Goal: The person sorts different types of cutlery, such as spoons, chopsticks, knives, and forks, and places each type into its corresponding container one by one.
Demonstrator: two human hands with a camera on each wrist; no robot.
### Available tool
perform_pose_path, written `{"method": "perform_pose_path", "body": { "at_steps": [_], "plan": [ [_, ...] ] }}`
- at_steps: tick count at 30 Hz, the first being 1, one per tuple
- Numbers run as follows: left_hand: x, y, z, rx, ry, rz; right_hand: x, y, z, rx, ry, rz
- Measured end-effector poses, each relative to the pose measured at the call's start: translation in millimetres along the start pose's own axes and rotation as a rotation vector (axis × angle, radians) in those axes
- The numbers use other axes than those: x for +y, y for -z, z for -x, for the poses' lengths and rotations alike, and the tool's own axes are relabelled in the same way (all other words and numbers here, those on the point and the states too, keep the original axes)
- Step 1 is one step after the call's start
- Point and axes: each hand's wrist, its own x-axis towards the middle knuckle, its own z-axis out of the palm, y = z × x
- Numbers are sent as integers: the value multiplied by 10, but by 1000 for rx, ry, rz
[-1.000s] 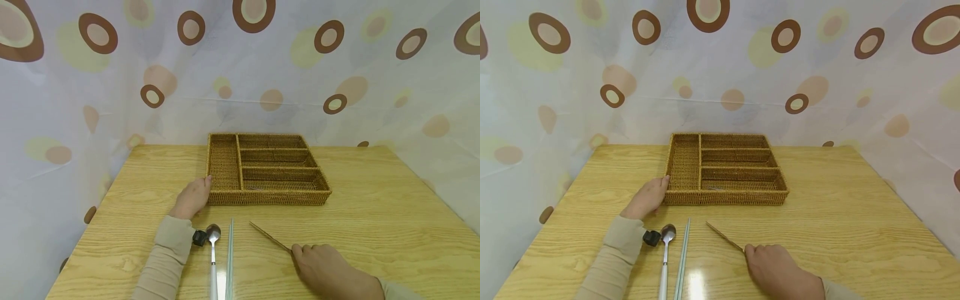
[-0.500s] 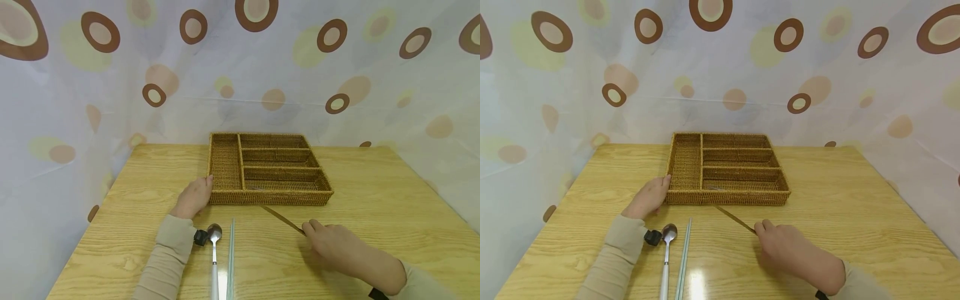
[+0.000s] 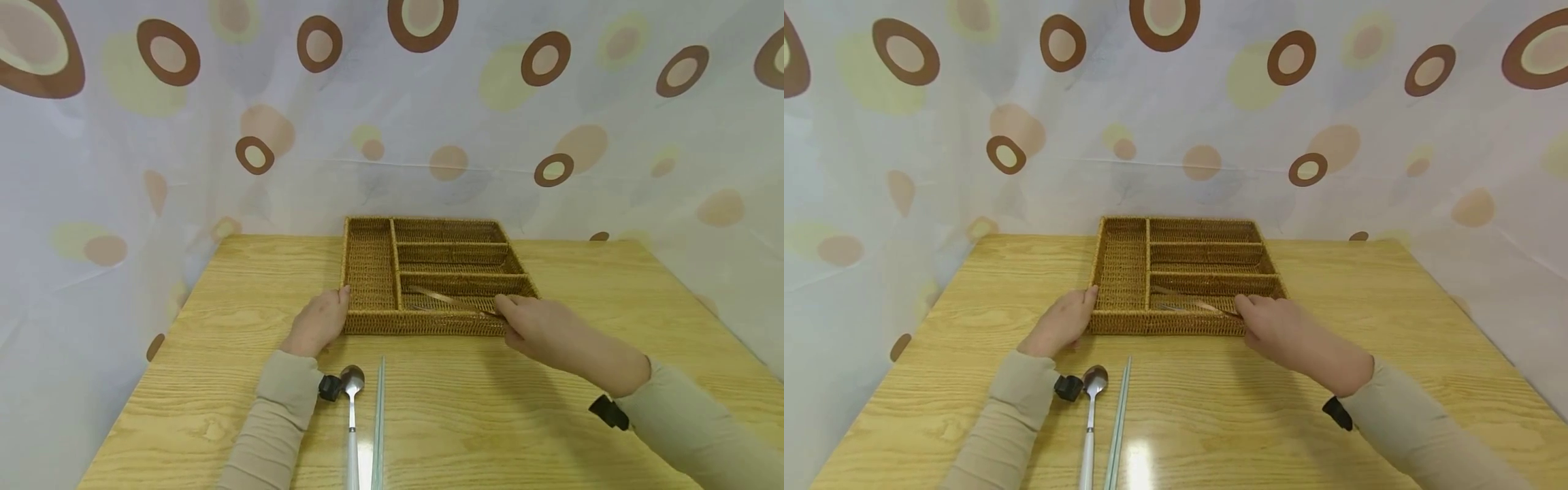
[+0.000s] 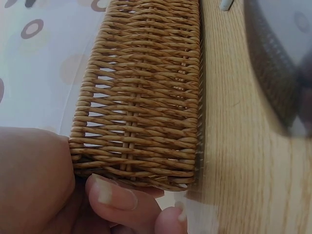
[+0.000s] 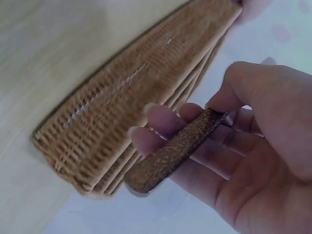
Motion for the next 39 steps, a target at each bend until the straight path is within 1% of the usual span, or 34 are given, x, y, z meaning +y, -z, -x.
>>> {"method": "perform_pose_path", "body": {
  "at_steps": [5, 10, 11, 14, 19, 22, 25, 28, 33, 35, 39],
  "plan": [
    [-3, -10, -14, -2, 4, -5, 207, -61, -184, 68, -8, -47],
    [-10, -17, -23, -3, 8, -4, 389, -135, -365, 60, -49, -102],
    [-10, -16, -22, -2, 9, -5, 423, -146, -404, 41, -68, -117],
    [-3, -13, -24, 0, 9, -6, 522, -189, -510, 24, -93, -164],
    [1, -15, -27, 2, 2, -11, 667, -256, -679, -32, -181, -225],
    [1, -13, -23, 6, -4, -16, 739, -308, -758, -66, -232, -249],
    [-1, -13, -22, 9, -7, -18, 784, -370, -815, -95, -260, -274],
    [-2, -13, -24, 8, -7, -19, 814, -436, -859, -114, -264, -311],
    [6, -8, -21, 5, 0, -15, 848, -499, -907, -135, -233, -371],
    [8, -6, -22, 6, 1, -12, 860, -501, -925, -173, -234, -394],
    [5, -6, -28, 4, 6, -8, 879, -503, -952, -305, -283, -461]
  ]
}}
